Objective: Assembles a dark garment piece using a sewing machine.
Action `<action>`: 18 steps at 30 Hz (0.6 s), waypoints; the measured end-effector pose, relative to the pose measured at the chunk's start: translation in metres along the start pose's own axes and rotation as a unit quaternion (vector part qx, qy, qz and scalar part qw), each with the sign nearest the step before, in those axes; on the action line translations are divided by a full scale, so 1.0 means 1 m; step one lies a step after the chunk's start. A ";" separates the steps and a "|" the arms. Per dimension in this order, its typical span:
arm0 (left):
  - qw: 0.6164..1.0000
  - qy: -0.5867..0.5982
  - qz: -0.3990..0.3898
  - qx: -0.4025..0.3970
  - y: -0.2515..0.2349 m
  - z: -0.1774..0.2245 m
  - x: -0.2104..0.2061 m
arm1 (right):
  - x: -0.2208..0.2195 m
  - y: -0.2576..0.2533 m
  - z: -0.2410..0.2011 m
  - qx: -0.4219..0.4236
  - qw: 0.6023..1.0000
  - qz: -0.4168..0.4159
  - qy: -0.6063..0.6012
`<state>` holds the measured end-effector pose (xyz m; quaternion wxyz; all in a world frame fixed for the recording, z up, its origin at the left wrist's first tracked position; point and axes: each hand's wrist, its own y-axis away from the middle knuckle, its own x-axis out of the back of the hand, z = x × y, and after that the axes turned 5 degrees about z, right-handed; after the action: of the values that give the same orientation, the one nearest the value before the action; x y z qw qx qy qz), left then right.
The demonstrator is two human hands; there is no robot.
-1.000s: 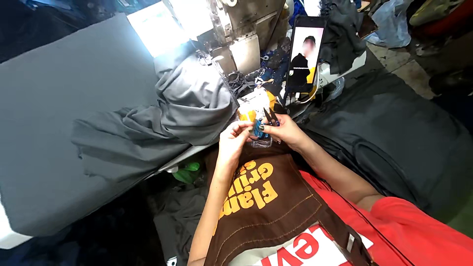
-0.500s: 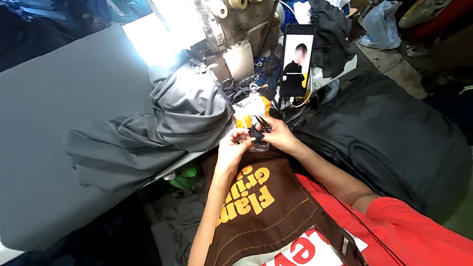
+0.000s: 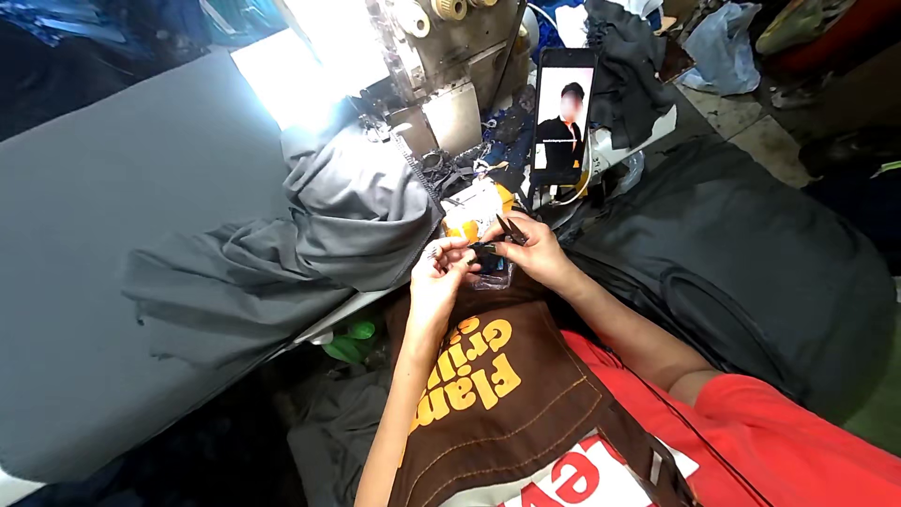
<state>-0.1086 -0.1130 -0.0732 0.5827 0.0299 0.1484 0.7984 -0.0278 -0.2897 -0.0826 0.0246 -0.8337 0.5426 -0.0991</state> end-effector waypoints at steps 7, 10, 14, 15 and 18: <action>0.983 0.144 -0.002 0.113 0.001 0.006 -0.001 | 0.003 -0.004 -0.001 0.128 0.990 -0.064 0.013; 0.987 0.142 0.029 0.074 0.002 0.005 0.000 | 0.001 -0.001 -0.004 0.080 0.995 -0.056 -0.012; 0.994 0.091 0.052 -0.012 0.005 0.005 0.002 | 0.002 0.004 -0.009 -0.096 0.991 -0.026 -0.087; 0.996 0.073 0.051 -0.032 0.006 0.005 0.003 | 0.003 0.007 -0.009 -0.124 0.985 -0.031 -0.113; 0.996 0.015 0.041 -0.073 0.009 0.005 0.003 | 0.002 0.009 -0.009 -0.123 0.986 -0.041 -0.102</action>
<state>-0.1166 -0.1113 -0.0668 0.5476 -0.0186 0.0969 0.8309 -0.0371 -0.2943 -0.0747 -0.0271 -0.8579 0.5103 0.0527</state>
